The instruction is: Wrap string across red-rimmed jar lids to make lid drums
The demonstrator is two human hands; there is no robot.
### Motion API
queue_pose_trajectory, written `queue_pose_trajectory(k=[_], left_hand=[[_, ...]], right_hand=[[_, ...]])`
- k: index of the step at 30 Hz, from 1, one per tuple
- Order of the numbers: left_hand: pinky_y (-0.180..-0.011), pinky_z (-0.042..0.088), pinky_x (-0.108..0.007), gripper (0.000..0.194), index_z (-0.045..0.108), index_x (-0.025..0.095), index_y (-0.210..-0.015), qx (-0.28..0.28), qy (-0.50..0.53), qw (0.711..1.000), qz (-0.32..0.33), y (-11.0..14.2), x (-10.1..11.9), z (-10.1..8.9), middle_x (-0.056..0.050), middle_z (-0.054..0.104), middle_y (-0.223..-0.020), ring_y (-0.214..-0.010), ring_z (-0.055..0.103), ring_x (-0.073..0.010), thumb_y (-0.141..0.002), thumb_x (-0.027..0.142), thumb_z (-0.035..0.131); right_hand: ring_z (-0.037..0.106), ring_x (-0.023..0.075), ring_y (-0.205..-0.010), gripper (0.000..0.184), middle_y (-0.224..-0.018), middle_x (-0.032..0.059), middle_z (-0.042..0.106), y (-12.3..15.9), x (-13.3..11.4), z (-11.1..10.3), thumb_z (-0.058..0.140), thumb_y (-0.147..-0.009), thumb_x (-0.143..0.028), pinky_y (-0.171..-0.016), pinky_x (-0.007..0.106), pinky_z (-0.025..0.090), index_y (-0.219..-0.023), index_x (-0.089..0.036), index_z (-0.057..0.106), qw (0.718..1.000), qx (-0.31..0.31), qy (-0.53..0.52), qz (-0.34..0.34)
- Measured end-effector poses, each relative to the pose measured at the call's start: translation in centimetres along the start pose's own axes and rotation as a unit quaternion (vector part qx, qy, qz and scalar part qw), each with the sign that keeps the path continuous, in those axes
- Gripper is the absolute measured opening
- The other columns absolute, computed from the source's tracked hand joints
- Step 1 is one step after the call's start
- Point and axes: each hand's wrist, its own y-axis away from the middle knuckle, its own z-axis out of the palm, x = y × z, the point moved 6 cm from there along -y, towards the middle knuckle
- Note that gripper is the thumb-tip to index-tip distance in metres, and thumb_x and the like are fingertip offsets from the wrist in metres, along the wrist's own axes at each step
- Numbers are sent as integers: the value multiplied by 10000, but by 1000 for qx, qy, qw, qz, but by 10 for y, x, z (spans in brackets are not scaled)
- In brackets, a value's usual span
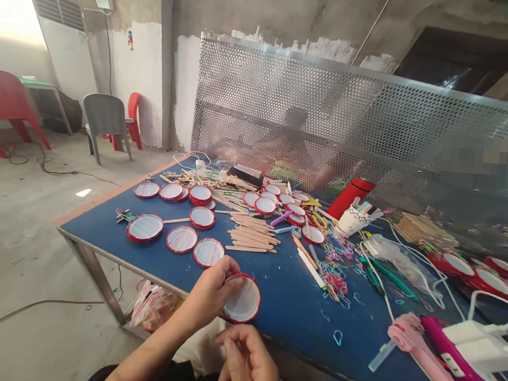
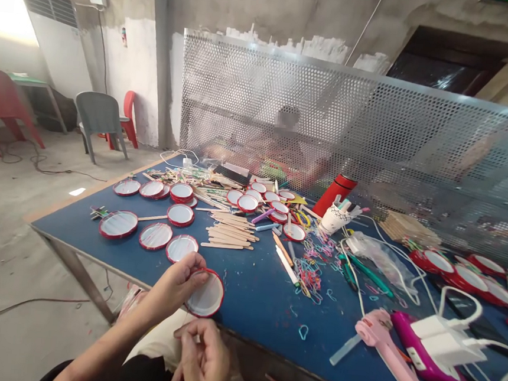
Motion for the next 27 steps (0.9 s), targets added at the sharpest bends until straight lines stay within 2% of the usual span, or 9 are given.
queue_pose_trajectory(k=[3, 6, 8, 10, 14, 18, 22, 27], left_hand=[[-596, 354, -237, 48, 520, 215, -801, -10, -54, 998, 14, 0, 4, 2, 55, 540, -692, -646, 469, -135, -815, 234, 563], [-604, 353, -240, 47, 503, 219, -796, -31, -77, 996, 24, 1, 8, 4, 55, 550, -705, -656, 478, -136, -824, 220, 541], [-607, 353, -240, 58, 492, 219, -791, -47, -79, 995, 32, 1, 10, 5, 54, 547, -701, -654, 479, -135, -834, 222, 532], [-613, 358, -240, 62, 490, 221, -790, -58, -78, 994, 40, 2, 10, 7, 51, 558, -704, -654, 486, -136, -837, 221, 530], [-626, 372, -243, 52, 497, 224, -802, -59, -77, 994, 56, 4, 11, 7, 42, 575, -729, -673, 499, -142, -840, 218, 533], [-610, 356, -239, 43, 501, 220, -808, -45, -66, 996, 48, 5, 11, 6, 48, 547, -717, -666, 482, -137, -837, 205, 529], [-593, 336, -235, 44, 510, 212, -813, -22, -30, 999, 25, 2, 6, 2, 51, 526, -716, -660, 456, -132, -834, 228, 544], [-552, 302, -224, 112, 510, 208, -846, -21, 50, 998, -17, 0, -6, 3, 65, 458, -670, -612, 404, -120, -858, 313, 549]], right_hand=[[464, 61, -339, 411, -479, -69, 509, -5, -19, -10, 642, -845, -607, -416, 168, 214, -872, -198, 614, 996, -6, -86, 27], [492, 42, -364, 429, -757, -4, 657, -14, -37, -19, 712, -804, -554, -404, 166, 217, -1046, -213, 618, 989, -10, -140, 39], [502, 40, -368, 521, -935, 38, 675, -21, -46, -22, 730, -785, -546, -389, 172, 240, -1174, -231, 584, 987, -4, -154, 36], [507, 44, -387, 511, -945, 37, 662, -27, -54, -25, 740, -779, -526, -396, 181, 283, -1163, -225, 585, 987, 10, -158, 22], [465, 34, -398, 364, -771, -31, 607, -33, -64, -28, 753, -778, -483, -423, 174, 305, -956, -215, 581, 986, 31, -161, -7], [400, 19, -372, 344, -678, -71, 537, -33, -62, -26, 718, -821, -498, -395, 158, 247, -904, -220, 533, 992, 16, -125, -22], [383, 29, -366, 350, -645, -74, 512, -20, -48, -21, 619, -886, -561, -376, 162, 257, -916, -231, 506, 998, 12, -54, -39], [415, 41, -373, 391, -685, -31, 570, 3, -18, -20, 574, -888, -610, -390, 190, 314, -874, -220, 542, 995, 76, 43, -37]])
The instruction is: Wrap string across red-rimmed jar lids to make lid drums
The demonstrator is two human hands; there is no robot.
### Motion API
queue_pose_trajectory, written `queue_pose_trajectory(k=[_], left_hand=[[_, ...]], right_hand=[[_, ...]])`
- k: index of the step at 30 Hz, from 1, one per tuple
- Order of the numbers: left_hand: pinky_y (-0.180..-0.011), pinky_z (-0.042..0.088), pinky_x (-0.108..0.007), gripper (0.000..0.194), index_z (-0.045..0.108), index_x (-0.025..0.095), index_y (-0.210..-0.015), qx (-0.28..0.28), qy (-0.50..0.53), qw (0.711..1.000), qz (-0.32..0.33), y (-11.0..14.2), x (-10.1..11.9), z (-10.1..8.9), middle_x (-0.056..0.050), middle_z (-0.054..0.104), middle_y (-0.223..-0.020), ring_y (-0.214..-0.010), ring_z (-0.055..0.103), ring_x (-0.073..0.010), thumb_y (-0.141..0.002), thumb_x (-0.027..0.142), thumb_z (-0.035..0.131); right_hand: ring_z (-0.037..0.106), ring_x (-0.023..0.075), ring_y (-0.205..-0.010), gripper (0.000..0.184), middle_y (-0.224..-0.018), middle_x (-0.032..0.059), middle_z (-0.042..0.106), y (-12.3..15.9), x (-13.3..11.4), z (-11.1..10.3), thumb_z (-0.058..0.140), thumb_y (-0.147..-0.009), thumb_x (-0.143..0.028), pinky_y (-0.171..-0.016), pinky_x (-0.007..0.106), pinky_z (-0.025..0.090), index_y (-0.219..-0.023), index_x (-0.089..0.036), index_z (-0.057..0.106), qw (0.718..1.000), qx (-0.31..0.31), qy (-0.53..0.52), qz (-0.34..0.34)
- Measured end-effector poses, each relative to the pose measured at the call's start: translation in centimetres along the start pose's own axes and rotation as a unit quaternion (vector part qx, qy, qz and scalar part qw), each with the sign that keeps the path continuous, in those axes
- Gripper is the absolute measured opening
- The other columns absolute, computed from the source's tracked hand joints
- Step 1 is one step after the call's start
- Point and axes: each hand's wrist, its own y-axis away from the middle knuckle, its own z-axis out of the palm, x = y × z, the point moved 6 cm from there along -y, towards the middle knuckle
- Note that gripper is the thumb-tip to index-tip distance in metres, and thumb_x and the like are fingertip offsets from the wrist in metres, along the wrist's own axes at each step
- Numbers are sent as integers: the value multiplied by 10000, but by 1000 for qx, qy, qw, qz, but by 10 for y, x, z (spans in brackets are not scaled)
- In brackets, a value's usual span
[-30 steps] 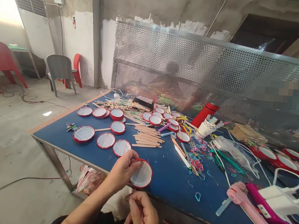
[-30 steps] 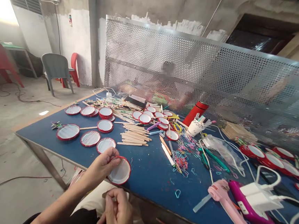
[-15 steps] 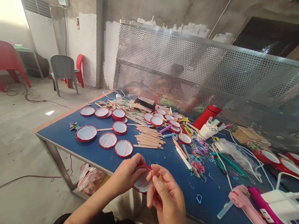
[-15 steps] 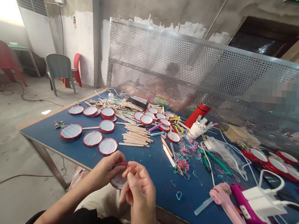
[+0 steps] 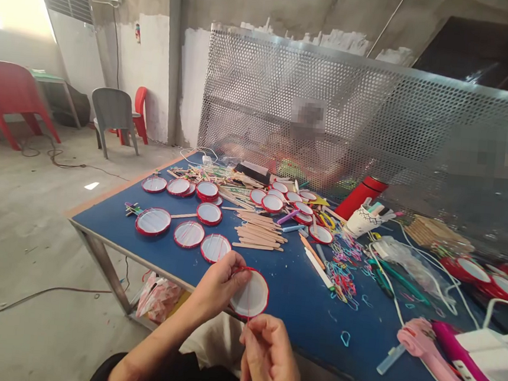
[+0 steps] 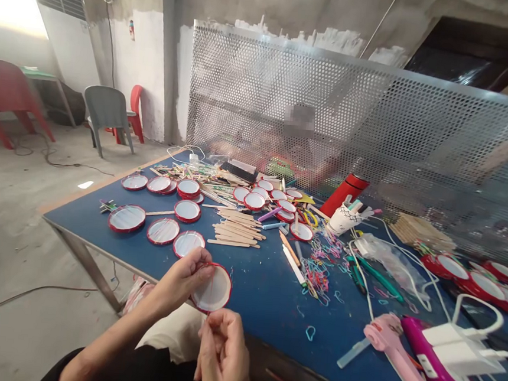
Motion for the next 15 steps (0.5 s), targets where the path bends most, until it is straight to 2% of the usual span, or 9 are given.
queue_pose_trajectory(k=[4, 9, 15], left_hand=[[-557, 307, -224, 146, 518, 203, -843, 1, 22, 1000, -8, 0, -2, 0, 61, 476, -670, -616, 415, -120, -844, 335, 580], [-545, 288, -219, 147, 512, 196, -840, 1, 16, 1000, 6, 0, 1, 0, 65, 473, -657, -604, 394, -112, -850, 332, 568], [-529, 277, -216, 135, 503, 198, -829, 4, 6, 1000, 12, -1, -2, 0, 79, 445, -632, -581, 382, -106, -846, 315, 567]], right_hand=[[474, 70, -373, 373, -656, -15, 612, 10, 13, -1, 570, -896, -594, -406, 211, 374, -873, -222, 569, 999, 31, 28, -12], [581, 83, -404, 353, -907, 61, 719, 10, 8, 2, 570, -908, -570, -466, 243, 479, -885, -217, 578, 998, 44, -11, -53], [614, 79, -419, 327, -946, 53, 728, 10, 6, 3, 579, -918, -536, -467, 220, 489, -896, -210, 581, 996, 57, -40, -62]])
